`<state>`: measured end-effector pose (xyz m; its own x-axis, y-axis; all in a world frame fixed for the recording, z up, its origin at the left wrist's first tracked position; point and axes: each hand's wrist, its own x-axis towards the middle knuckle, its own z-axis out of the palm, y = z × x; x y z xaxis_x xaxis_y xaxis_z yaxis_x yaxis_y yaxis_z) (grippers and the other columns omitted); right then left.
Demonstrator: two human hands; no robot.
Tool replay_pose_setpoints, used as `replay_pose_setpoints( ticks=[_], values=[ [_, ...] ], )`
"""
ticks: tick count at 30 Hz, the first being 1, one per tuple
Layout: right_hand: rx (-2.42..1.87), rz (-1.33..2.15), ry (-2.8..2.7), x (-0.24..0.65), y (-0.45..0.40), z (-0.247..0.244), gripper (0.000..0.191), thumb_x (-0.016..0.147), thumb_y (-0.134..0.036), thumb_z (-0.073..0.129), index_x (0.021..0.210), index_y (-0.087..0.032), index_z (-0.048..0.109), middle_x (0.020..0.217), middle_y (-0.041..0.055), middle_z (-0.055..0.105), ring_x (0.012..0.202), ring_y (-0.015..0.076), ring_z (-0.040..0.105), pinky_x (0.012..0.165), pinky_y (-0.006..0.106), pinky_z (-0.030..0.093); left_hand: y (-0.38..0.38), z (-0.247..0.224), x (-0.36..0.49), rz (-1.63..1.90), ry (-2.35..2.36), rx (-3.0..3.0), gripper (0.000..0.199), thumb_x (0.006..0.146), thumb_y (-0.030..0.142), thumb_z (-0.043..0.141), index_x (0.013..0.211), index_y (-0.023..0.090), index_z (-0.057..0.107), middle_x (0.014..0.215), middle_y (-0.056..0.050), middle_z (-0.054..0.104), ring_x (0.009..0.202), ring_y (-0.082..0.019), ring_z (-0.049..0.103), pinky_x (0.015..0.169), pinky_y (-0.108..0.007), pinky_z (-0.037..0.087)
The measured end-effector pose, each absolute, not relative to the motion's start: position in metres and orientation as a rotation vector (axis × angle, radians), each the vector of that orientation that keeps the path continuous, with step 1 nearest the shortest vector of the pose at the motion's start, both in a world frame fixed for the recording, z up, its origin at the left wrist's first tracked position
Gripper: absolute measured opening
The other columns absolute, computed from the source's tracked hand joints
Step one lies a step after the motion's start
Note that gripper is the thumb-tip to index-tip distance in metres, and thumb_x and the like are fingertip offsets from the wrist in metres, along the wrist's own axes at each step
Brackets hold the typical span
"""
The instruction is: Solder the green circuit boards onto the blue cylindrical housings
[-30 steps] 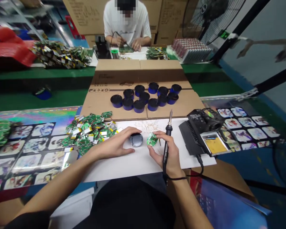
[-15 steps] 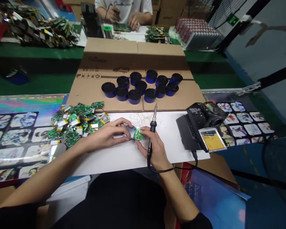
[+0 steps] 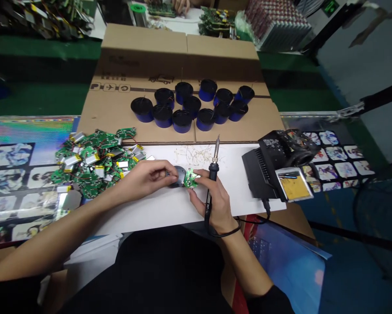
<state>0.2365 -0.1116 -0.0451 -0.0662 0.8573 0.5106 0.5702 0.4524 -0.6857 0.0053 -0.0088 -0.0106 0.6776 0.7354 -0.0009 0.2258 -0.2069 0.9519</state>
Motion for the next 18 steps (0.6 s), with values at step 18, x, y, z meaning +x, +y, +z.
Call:
replay_pose_setpoints(
  ticks=[18],
  values=[
    [-1.175,0.494,-1.654,0.218,-0.098,-0.030,0.040,0.094,-0.010,0.074,0.126,-0.029,0.062,0.124,0.0079,0.079,0.121,0.0260,0.073,0.107,0.051,0.062,-0.005,-0.016,0.008,0.527,0.812,1.446,0.024,0.092,0.037,0.078,0.097,0.013,0.078,0.072,0.000,0.066,0.062,-0.009,0.052,0.059,-0.021,0.038]
  ],
)
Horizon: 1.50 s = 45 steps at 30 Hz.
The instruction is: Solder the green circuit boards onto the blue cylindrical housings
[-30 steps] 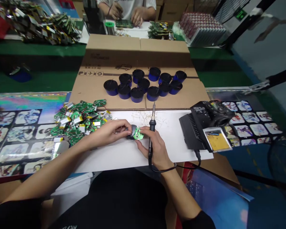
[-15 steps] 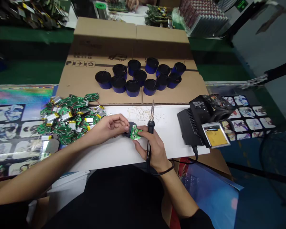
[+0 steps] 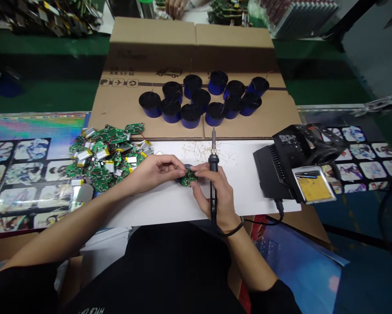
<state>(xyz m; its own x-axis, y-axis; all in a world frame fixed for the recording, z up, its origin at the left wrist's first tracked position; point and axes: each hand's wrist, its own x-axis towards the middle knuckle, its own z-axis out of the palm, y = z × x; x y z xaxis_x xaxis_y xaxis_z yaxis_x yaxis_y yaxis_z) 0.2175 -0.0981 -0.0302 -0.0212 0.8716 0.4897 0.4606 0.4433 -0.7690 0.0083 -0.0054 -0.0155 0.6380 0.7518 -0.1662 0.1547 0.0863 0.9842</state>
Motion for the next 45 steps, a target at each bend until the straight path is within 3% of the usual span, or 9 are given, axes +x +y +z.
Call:
replay_pose_setpoints(
  ticks=[7,11,15,21,28,35,45],
  values=[
    [-1.203,0.557,-1.527,0.206,-0.087,-0.028,0.028,0.097,-0.014,0.072,0.118,-0.030,0.062,0.108,0.0030,0.077,0.106,0.0216,0.078,0.100,0.045,0.066,-0.007,-0.018,0.007,0.530,0.768,1.548,0.021,0.095,0.036,0.076,0.098,0.016,0.081,0.079,-0.003,0.072,0.067,-0.011,0.058,0.061,-0.022,0.041],
    [-1.208,0.613,-1.475,0.205,-0.087,-0.031,0.031,0.095,-0.016,0.076,0.119,-0.030,0.062,0.104,0.0010,0.074,0.098,0.0199,0.078,0.097,0.043,0.065,-0.007,-0.015,0.006,0.536,0.755,1.577,0.020,0.095,0.035,0.076,0.098,0.016,0.081,0.078,-0.002,0.072,0.063,-0.009,0.051,0.059,-0.022,0.036],
    [-1.196,0.656,-1.407,0.204,-0.086,-0.031,0.033,0.093,-0.015,0.079,0.118,-0.030,0.064,0.101,-0.0006,0.073,0.096,0.0184,0.077,0.096,0.041,0.063,-0.007,-0.013,0.006,0.558,0.750,1.605,0.018,0.095,0.034,0.078,0.098,0.017,0.082,0.073,0.001,0.067,0.061,-0.009,0.042,0.056,-0.021,0.030],
    [-1.247,0.632,-1.369,0.205,-0.085,-0.032,0.031,0.092,-0.020,0.083,0.114,-0.029,0.063,0.098,-0.0004,0.074,0.092,0.0190,0.079,0.092,0.040,0.065,-0.008,-0.014,0.007,0.596,0.752,1.566,0.019,0.095,0.034,0.077,0.099,0.015,0.080,0.067,0.003,0.056,0.062,-0.009,0.043,0.056,-0.022,0.030],
    [-1.247,0.525,-1.510,0.205,-0.085,-0.030,0.026,0.096,-0.017,0.074,0.114,-0.029,0.062,0.101,0.0005,0.074,0.096,0.0195,0.077,0.093,0.040,0.065,-0.007,-0.011,0.007,0.568,0.733,1.535,0.022,0.092,0.036,0.081,0.093,0.014,0.076,0.065,0.005,0.048,0.060,-0.008,0.038,0.056,-0.022,0.027],
    [-1.278,0.407,-1.540,0.203,-0.093,-0.023,0.027,0.095,-0.017,0.073,0.115,-0.029,0.061,0.100,0.0013,0.074,0.094,0.0218,0.077,0.091,0.043,0.066,-0.010,-0.013,0.007,0.612,0.776,1.613,0.023,0.089,0.038,0.083,0.090,0.015,0.077,0.073,0.001,0.061,0.064,-0.009,0.044,0.059,-0.021,0.033],
    [-1.295,0.476,-1.502,0.199,-0.095,-0.021,0.027,0.094,-0.016,0.075,0.113,-0.029,0.061,0.097,-0.0014,0.073,0.088,0.0190,0.078,0.084,0.038,0.065,-0.011,-0.011,0.007,0.637,0.729,1.777,0.012,0.092,0.030,0.078,0.092,0.017,0.078,0.086,-0.003,0.073,0.074,-0.012,0.055,0.068,-0.024,0.043]
  ],
)
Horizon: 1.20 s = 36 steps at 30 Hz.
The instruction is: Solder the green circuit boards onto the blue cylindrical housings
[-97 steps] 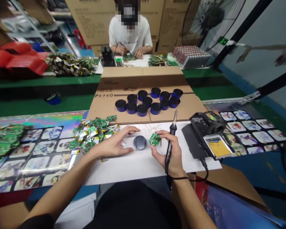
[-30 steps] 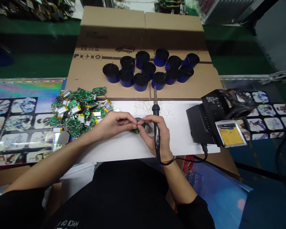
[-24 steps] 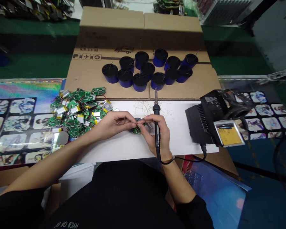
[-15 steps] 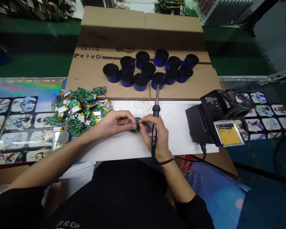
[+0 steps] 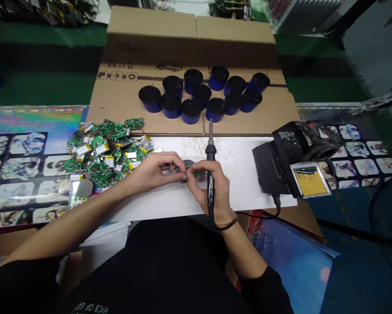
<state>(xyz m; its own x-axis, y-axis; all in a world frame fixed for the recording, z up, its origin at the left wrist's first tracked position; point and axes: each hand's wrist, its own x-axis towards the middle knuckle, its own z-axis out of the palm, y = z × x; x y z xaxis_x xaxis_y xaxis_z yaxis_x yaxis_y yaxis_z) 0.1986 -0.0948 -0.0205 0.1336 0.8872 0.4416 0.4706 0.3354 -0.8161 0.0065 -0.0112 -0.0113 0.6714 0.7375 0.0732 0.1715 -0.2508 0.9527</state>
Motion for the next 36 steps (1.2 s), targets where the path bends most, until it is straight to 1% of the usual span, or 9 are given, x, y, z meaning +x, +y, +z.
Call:
replay_pose_setpoints(
  ticks=[8,13,16,18,21,23,28,32,36],
  values=[
    [-1.282,0.497,-1.549,0.203,-0.099,-0.028,0.026,0.096,-0.016,0.074,0.114,-0.030,0.061,0.100,0.0003,0.075,0.093,0.0197,0.077,0.088,0.039,0.065,-0.008,-0.006,0.003,0.604,0.673,1.821,0.011,0.099,0.026,0.071,0.094,0.018,0.074,0.091,-0.003,0.073,0.082,-0.014,0.063,0.074,-0.025,0.046],
    [-1.249,0.446,-1.677,0.217,-0.105,-0.030,0.031,0.094,-0.012,0.074,0.117,-0.030,0.063,0.101,0.0012,0.076,0.097,0.0218,0.076,0.092,0.042,0.064,-0.005,-0.008,-0.002,0.672,0.594,2.089,0.007,0.101,0.019,0.067,0.096,0.018,0.071,0.105,-0.006,0.071,0.102,-0.018,0.065,0.091,-0.029,0.050],
    [-1.249,0.494,-1.670,0.224,-0.112,-0.028,0.024,0.099,-0.017,0.070,0.118,-0.030,0.066,0.101,0.0024,0.078,0.098,0.0234,0.077,0.093,0.045,0.063,-0.004,-0.009,-0.002,0.636,0.529,2.216,0.011,0.104,0.020,0.062,0.095,0.019,0.070,0.106,-0.007,0.074,0.104,-0.020,0.064,0.096,-0.033,0.049],
    [-1.236,0.553,-1.584,0.227,-0.115,-0.025,0.015,0.106,-0.027,0.061,0.120,-0.029,0.067,0.094,0.0023,0.078,0.088,0.0222,0.077,0.084,0.043,0.063,-0.004,-0.011,-0.001,0.596,0.520,2.257,0.013,0.105,0.020,0.060,0.096,0.020,0.069,0.104,-0.006,0.075,0.100,-0.021,0.062,0.094,-0.033,0.048],
    [-1.175,0.620,-1.358,0.231,-0.114,-0.019,0.029,0.108,-0.048,0.057,0.130,-0.031,0.063,0.072,-0.0032,0.067,0.058,0.0175,0.065,0.053,0.032,0.050,-0.005,-0.013,0.002,0.580,0.524,2.284,0.013,0.105,0.018,0.057,0.096,0.019,0.068,0.102,-0.006,0.074,0.097,-0.020,0.061,0.091,-0.033,0.047],
    [-1.159,0.648,-1.258,0.238,-0.113,-0.015,0.036,0.102,-0.055,0.064,0.131,-0.033,0.062,0.070,-0.0046,0.063,0.052,0.0159,0.058,0.045,0.029,0.041,-0.006,-0.014,0.003,0.589,0.527,2.286,0.014,0.104,0.016,0.057,0.095,0.019,0.067,0.099,-0.006,0.073,0.096,-0.020,0.060,0.091,-0.033,0.047],
    [-1.337,0.527,-1.283,0.263,-0.117,-0.008,0.026,0.091,-0.044,0.082,0.108,-0.026,0.077,0.084,0.0021,0.075,0.063,0.0168,0.068,0.054,0.032,0.055,-0.005,-0.017,0.002,0.633,0.515,2.256,0.013,0.102,0.014,0.058,0.093,0.020,0.066,0.100,-0.004,0.073,0.096,-0.019,0.062,0.092,-0.033,0.048],
    [-1.371,0.399,-1.245,0.274,-0.126,-0.003,0.013,0.091,-0.036,0.082,0.093,-0.023,0.080,0.077,-0.0008,0.075,0.050,0.0116,0.063,0.044,0.025,0.050,-0.004,-0.018,0.002,0.640,0.495,2.223,0.013,0.103,0.014,0.059,0.094,0.020,0.066,0.101,-0.004,0.074,0.097,-0.018,0.064,0.093,-0.032,0.048],
    [-1.353,0.532,-1.416,0.278,-0.129,0.002,0.010,0.089,-0.030,0.082,0.098,-0.024,0.081,0.072,-0.0017,0.074,0.049,0.0122,0.065,0.044,0.024,0.052,-0.003,-0.018,0.002,0.642,0.500,2.204,0.012,0.101,0.013,0.061,0.093,0.020,0.066,0.101,-0.004,0.074,0.098,-0.018,0.066,0.094,-0.032,0.049]
  ],
)
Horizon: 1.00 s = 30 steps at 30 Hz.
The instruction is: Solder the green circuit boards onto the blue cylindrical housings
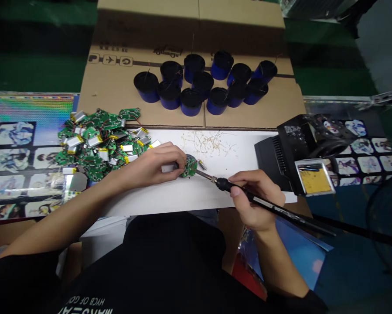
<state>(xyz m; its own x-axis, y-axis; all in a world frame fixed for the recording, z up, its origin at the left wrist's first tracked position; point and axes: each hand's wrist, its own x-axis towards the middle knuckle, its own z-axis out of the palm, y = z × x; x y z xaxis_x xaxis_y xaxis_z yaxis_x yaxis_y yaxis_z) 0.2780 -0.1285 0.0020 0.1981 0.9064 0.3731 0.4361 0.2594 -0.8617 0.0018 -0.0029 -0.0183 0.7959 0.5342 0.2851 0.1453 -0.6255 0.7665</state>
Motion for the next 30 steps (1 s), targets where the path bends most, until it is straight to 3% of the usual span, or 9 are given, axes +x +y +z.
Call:
replay_pose_setpoints(
  ticks=[4,10,30],
  values=[
    [-1.335,0.609,-1.610,0.279,-0.125,0.003,0.012,0.088,-0.028,0.080,0.100,-0.026,0.080,0.078,0.0009,0.078,0.059,0.0158,0.071,0.050,0.025,0.058,-0.003,-0.018,0.002,0.641,0.501,2.187,0.011,0.101,0.013,0.061,0.093,0.020,0.066,0.102,-0.004,0.075,0.099,-0.018,0.067,0.094,-0.032,0.050],
    [-1.299,0.626,-1.671,0.274,-0.120,0.003,0.009,0.089,-0.024,0.077,0.097,-0.025,0.077,0.075,-0.0005,0.075,0.056,0.0137,0.068,0.048,0.023,0.052,-0.002,-0.018,0.001,0.633,0.500,2.189,0.010,0.101,0.014,0.062,0.094,0.020,0.067,0.104,-0.004,0.076,0.100,-0.018,0.067,0.094,-0.032,0.051],
    [-1.353,0.632,-1.682,0.270,-0.115,0.010,0.007,0.086,-0.023,0.077,0.093,-0.024,0.077,0.069,-0.0026,0.074,0.051,0.0120,0.067,0.048,0.020,0.054,-0.002,-0.019,0.000,0.630,0.496,2.203,0.011,0.103,0.016,0.062,0.094,0.020,0.067,0.103,-0.005,0.076,0.100,-0.019,0.068,0.094,-0.033,0.050]
  ],
)
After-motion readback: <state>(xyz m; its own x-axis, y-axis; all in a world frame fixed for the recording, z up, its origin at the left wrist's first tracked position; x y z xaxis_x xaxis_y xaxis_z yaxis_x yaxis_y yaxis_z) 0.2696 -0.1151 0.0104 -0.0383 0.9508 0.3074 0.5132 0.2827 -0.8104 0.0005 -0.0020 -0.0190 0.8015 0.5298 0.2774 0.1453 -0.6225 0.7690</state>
